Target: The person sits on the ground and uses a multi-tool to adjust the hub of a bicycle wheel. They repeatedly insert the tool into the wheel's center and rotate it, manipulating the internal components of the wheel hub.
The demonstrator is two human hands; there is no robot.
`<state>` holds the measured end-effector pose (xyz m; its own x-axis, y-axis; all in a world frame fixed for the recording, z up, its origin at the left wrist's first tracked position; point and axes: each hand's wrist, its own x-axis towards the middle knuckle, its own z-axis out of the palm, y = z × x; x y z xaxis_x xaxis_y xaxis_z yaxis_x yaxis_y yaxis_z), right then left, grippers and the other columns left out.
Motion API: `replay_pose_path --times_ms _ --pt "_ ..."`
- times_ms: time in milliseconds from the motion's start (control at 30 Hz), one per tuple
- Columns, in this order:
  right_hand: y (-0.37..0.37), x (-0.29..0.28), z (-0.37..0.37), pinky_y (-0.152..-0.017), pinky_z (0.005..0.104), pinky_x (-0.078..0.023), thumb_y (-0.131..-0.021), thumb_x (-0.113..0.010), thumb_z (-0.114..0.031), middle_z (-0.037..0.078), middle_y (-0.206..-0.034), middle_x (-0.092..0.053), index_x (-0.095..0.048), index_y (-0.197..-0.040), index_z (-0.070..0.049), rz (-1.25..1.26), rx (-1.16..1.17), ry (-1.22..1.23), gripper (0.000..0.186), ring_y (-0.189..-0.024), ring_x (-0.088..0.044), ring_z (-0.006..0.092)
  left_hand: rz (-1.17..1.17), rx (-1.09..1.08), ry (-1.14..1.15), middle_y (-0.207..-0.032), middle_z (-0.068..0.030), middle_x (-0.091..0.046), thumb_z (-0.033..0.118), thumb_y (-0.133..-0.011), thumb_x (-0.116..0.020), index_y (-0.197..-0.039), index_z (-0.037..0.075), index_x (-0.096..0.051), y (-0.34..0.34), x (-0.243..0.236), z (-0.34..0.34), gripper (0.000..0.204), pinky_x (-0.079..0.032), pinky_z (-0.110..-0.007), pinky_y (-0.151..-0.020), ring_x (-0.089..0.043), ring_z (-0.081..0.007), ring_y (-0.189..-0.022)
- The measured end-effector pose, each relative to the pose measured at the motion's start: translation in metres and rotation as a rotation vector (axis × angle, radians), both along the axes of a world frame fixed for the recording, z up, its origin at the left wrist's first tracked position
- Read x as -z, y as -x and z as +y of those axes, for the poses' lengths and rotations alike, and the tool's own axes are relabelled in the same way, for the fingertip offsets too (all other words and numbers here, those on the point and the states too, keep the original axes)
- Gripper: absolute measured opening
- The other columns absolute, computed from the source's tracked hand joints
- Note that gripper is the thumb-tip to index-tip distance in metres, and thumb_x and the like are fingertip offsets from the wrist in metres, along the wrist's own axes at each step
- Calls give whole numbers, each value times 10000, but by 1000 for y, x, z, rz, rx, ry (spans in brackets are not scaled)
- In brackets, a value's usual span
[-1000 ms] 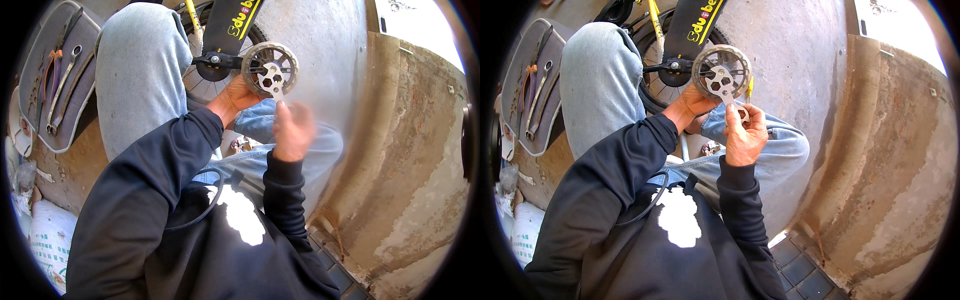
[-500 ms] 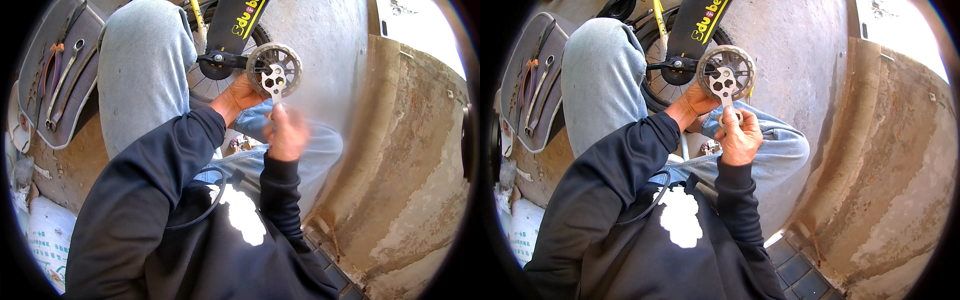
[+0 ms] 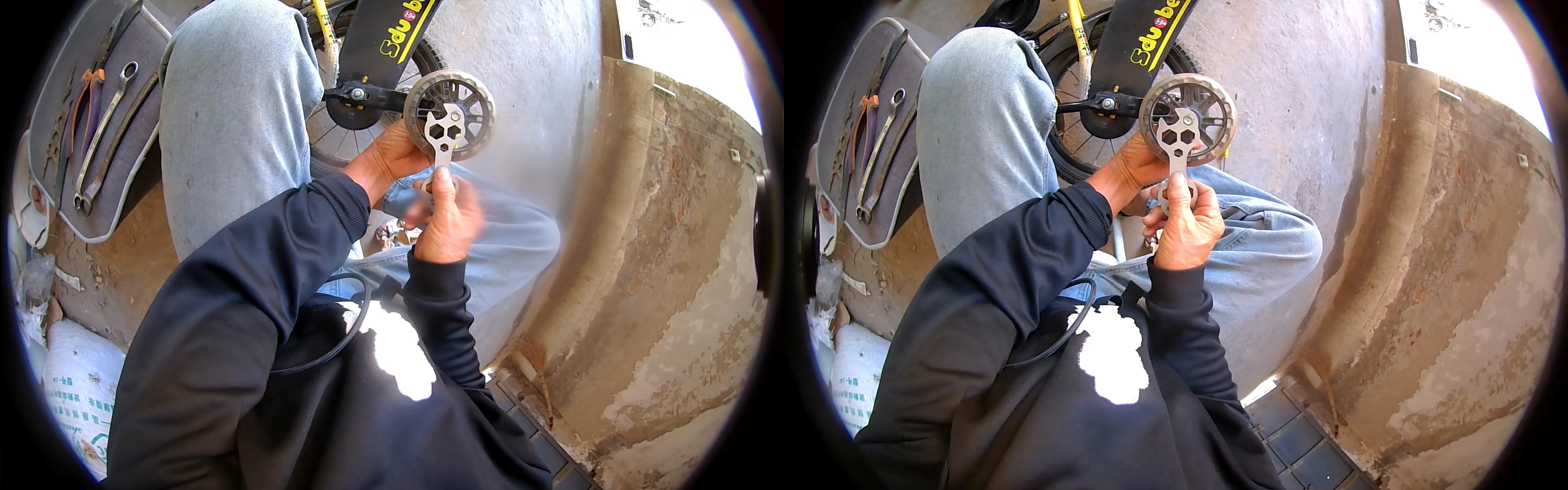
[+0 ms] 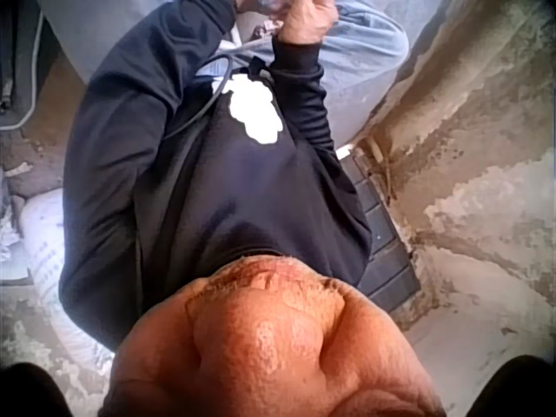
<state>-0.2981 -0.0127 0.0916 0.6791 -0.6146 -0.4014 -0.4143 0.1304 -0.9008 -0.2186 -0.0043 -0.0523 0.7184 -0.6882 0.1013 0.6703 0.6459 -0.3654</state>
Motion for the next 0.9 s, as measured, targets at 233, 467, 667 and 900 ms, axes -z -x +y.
replay_pose_path --times_ms 233,467,667,900 --pt "-1 -8 -14 -339 192 -338 -835 -671 -169 82 -672 -617 -556 -869 -20 28 9 43 192 -395 -474 80 51 28 -6 -1051 -66 -623 168 -856 -593 -1086 53 -586 0 2 -1 257 -511 -333 -835 -595 -159 -957" --pt "-4 -12 -27 -335 190 -304 -812 -694 -143 85 -667 -622 -568 -882 -22 40 30 110 188 -385 -445 70 67 33 -9 -1091 -84 -606 193 -868 -575 -1106 55 -579 -1 -1 -1 276 -501 -403 -853 -582 -195 -1004" --pt "-11 -13 -43 -334 189 -275 -793 -707 -97 81 -643 -605 -564 -906 -17 21 53 181 199 -374 -414 62 109 54 -6 -1102 -89 -602 178 -866 -573 -1112 64 -579 -2 -1 -2 271 -499 -418 -861 -582 -211 -1010" --pt "-21 -17 -66 -343 181 -299 -769 -716 -60 48 -683 -579 -568 -941 -22 -86 -206 482 230 -467 -504 73 132 51 -36 -1099 -94 -602 144 -853 -588 -1111 42 -574 -1 -4 -2 277 -495 -395 -884 -588 -204 -991"
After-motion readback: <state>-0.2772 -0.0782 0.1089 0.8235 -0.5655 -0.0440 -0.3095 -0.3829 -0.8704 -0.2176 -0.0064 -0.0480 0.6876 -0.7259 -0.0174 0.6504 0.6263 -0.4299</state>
